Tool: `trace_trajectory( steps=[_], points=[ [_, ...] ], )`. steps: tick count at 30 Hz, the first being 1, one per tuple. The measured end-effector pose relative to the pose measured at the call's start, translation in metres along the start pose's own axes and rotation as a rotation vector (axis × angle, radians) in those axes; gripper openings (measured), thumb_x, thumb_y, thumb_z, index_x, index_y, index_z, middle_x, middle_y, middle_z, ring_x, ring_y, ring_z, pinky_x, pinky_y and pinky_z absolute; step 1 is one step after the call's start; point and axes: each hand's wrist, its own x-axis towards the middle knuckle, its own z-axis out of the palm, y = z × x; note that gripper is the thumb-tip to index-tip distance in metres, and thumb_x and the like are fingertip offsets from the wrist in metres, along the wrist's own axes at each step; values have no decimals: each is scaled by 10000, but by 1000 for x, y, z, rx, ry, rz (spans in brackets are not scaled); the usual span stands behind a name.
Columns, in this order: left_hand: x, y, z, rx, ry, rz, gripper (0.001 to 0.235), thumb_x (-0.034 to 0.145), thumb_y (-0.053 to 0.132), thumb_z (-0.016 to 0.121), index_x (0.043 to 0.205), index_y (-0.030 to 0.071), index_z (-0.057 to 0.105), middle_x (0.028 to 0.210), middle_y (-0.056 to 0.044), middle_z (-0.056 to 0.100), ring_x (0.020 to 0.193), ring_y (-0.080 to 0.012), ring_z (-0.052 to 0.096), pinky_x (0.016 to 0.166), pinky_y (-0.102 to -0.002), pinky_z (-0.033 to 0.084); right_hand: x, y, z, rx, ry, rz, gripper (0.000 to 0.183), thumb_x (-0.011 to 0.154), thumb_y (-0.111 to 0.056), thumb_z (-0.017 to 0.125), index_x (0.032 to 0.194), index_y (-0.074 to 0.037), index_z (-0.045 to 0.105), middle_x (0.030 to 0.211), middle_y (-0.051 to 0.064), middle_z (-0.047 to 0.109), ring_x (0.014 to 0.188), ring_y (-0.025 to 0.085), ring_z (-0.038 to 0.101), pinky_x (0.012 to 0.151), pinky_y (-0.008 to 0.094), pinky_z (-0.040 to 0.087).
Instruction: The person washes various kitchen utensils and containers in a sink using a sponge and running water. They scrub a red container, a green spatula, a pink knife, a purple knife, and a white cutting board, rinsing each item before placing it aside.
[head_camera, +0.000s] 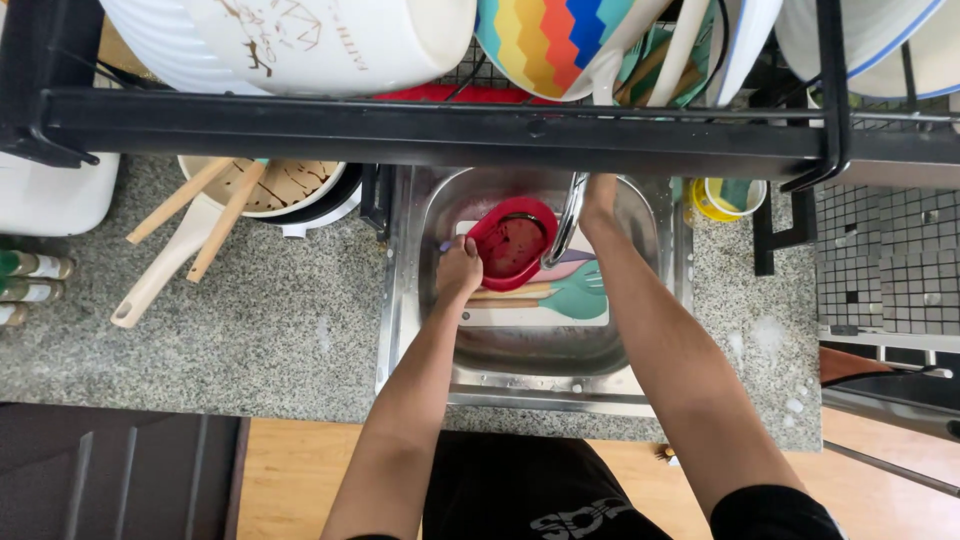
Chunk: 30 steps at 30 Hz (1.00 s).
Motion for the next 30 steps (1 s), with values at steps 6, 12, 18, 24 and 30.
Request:
trace_trajectory(
  steps=[6,12,18,24,30],
  points=[
    [8,9,-5,48,18,60,442,1041,466,386,1255,143,599,1151,-269,691,1071,-476,663,921,-567,537,2,-2,-1,36,43,-34,772,950,-585,550,1486,-30,512,1450,68,571,1302,199,520,1114,344,373],
    [8,4,12,-209,249,220,433,990,345,527,1319,65,558,1216,-277,649,1121,-474,614,956,-537,497,-8,1,-3,256,-73,21,633,944,-521,604,1342,-29,612,1292,74,642,1186,221,589,1029,378,461],
    [-77,26,-1,-194,622,466,318,906,111,628,1214,47,586,1120,-226,639,1062,-421,617,930,-507,497,-50,-19,2,-691,-32,-337,304,951,-206,578,1069,21,742,1073,170,733,1055,220,637,857,358,504],
    [-89,-3,52,41,25,613,323,936,95,607,1259,110,616,1176,-115,642,1134,-308,624,1000,-465,515,-81,-44,12,-1134,-82,-674,257,900,-28,598,1140,8,684,1103,257,727,1091,398,694,878,435,528],
    [-71,-13,99,354,131,746,428,793,131,690,1216,102,628,1318,-130,578,1205,-346,545,989,-525,457,-144,-21,38,-1068,-33,-810,322,840,-134,738,1135,-14,683,1012,273,672,873,311,662,776,368,563]
  ],
)
